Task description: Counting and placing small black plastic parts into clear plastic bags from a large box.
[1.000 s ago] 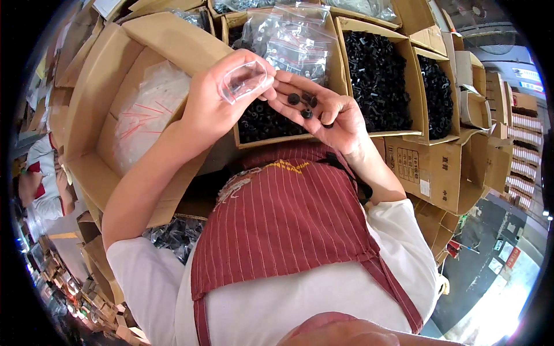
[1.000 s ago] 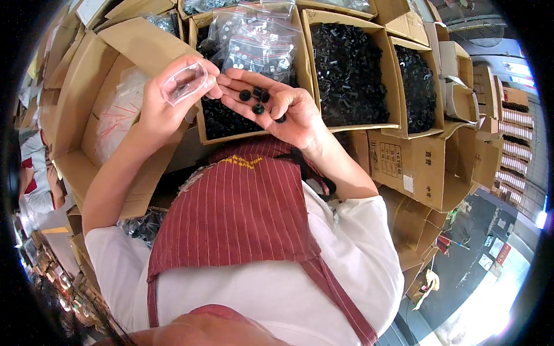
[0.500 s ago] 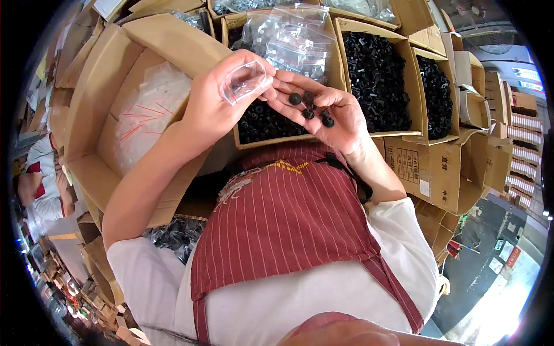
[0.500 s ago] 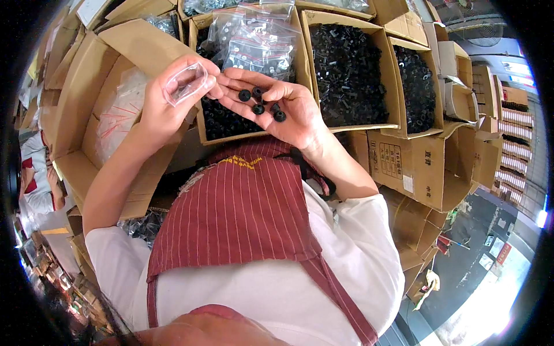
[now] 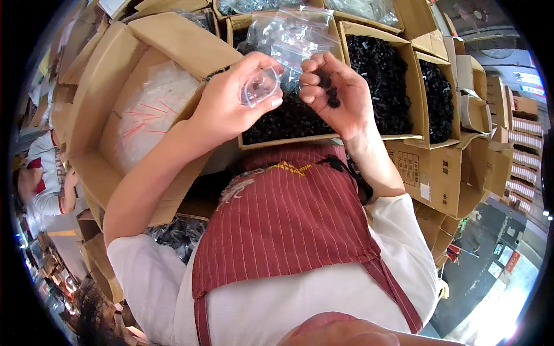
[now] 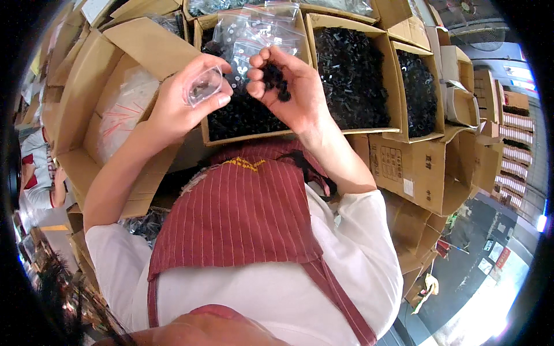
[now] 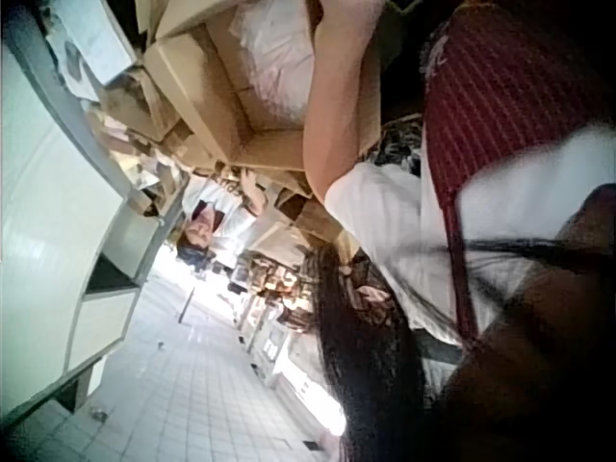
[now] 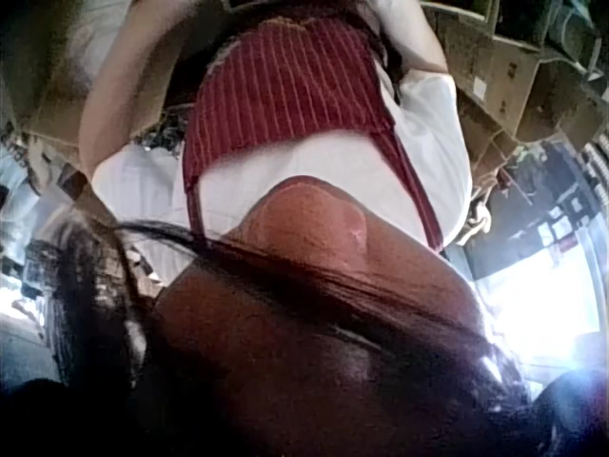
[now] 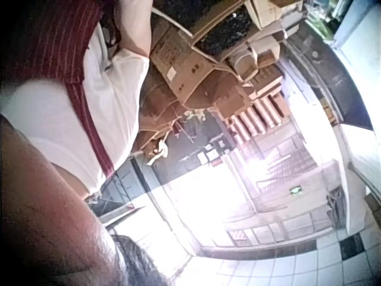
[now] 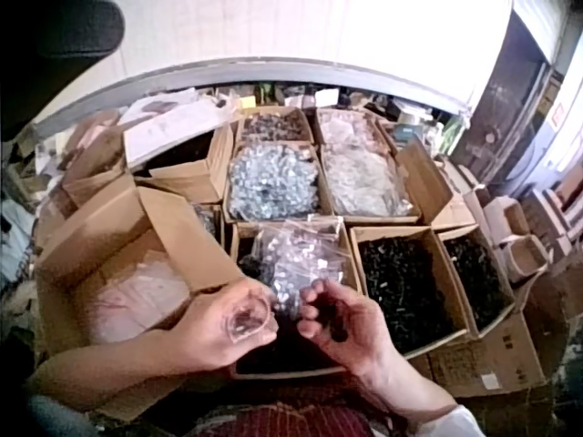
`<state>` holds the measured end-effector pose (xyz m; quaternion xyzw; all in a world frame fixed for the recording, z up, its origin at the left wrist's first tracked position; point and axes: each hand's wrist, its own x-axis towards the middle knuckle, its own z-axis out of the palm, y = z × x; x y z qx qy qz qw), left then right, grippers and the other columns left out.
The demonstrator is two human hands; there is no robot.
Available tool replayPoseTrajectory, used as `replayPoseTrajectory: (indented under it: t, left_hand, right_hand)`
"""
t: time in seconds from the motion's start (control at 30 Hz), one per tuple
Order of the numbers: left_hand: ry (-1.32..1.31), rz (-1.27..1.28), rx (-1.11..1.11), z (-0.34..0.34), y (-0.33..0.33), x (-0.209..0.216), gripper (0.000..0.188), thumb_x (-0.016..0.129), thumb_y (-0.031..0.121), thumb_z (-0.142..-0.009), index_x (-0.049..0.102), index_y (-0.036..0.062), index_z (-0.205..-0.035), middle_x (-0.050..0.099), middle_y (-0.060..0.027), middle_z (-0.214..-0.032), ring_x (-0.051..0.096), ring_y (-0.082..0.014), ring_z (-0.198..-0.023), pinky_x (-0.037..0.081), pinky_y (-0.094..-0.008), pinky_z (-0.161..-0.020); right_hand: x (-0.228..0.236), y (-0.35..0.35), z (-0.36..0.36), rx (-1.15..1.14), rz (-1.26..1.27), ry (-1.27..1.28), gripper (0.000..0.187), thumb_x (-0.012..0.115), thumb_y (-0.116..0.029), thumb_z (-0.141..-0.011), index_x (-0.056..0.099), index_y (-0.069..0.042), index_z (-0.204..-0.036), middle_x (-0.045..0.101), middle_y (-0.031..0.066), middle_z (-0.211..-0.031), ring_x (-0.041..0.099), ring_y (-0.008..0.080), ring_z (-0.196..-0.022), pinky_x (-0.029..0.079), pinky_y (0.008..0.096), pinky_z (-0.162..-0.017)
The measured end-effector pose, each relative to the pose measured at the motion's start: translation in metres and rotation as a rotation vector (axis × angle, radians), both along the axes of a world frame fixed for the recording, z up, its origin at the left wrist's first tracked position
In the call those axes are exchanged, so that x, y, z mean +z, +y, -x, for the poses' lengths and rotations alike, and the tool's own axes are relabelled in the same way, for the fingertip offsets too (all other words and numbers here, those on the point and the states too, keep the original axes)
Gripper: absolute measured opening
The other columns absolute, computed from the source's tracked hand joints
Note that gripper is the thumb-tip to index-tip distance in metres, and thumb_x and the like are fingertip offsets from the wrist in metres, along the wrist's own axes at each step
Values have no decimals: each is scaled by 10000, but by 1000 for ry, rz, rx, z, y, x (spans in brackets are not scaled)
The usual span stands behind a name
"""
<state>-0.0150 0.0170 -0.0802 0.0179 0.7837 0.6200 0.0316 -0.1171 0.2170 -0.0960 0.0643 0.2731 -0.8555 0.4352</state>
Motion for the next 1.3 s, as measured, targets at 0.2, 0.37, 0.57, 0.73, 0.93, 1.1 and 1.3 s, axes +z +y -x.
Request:
replayPoseTrajectory:
  t: [0.2,0.37,0.57,0.73,0.93,1.1,1.3]
  left_hand:
    - [-115,82,-59,0,3,-1,252,738,65,-888,607,20,-1099,655,-28,-989,616,-100,-949,489,-280,-871]
    - [-38,-258,-5,-3,2,-5,244,761,17,-833,631,-4,-1038,686,-28,-989,618,-91,-914,487,-273,-842]
    - [33,-283,63,-1,6,-1,364,764,-11,-819,616,9,-1150,657,-16,-985,612,-107,-950,494,-286,-847]
    - [39,-383,-46,-1,2,5,451,757,7,-841,555,34,-1243,643,-25,-1043,611,-126,-1002,491,-301,-893]
    - [190,-408,-54,-6,1,10,338,719,1,-857,580,42,-1163,611,-31,-1052,599,-132,-993,469,-307,-928]
    - [67,-97,-21,-7,-8,4,365,577,-37,-838,612,-11,-1201,664,-89,-1045,627,-178,-938,496,-318,-798]
    - [40,728,182,12,-83,68,219,546,1,-878,703,17,-1029,731,-113,-984,680,-218,-904,518,-360,-790]
  right_hand:
    - [49,-39,-14,29,41,584,518,445,-444,-1076,394,-133,-664,313,-30,-529,234,71,-397,176,232,-336]
    - [63,-64,-22,15,-73,938,471,494,-261,-1073,517,-64,-646,453,8,-538,373,84,-436,296,252,-429]
    - [62,-70,-17,82,13,1035,444,460,-315,-1061,600,6,-789,606,103,-724,583,163,-649,471,286,-642]
    - [74,-66,-21,156,70,883,508,436,-377,-1051,629,89,-1103,667,260,-1117,681,323,-956,532,385,-806]
    - [82,-46,15,106,-35,1791,224,630,-108,-690,711,-21,-879,626,243,-1304,482,390,-1360,286,553,-1167]
    - [68,-16,13,107,-383,2010,141,722,28,-783,683,-45,-897,685,139,-1190,639,329,-1160,372,529,-1117]
    - [44,24,16,85,-542,1211,146,671,22,-917,680,46,-1060,725,95,-976,701,139,-893,553,253,-797]
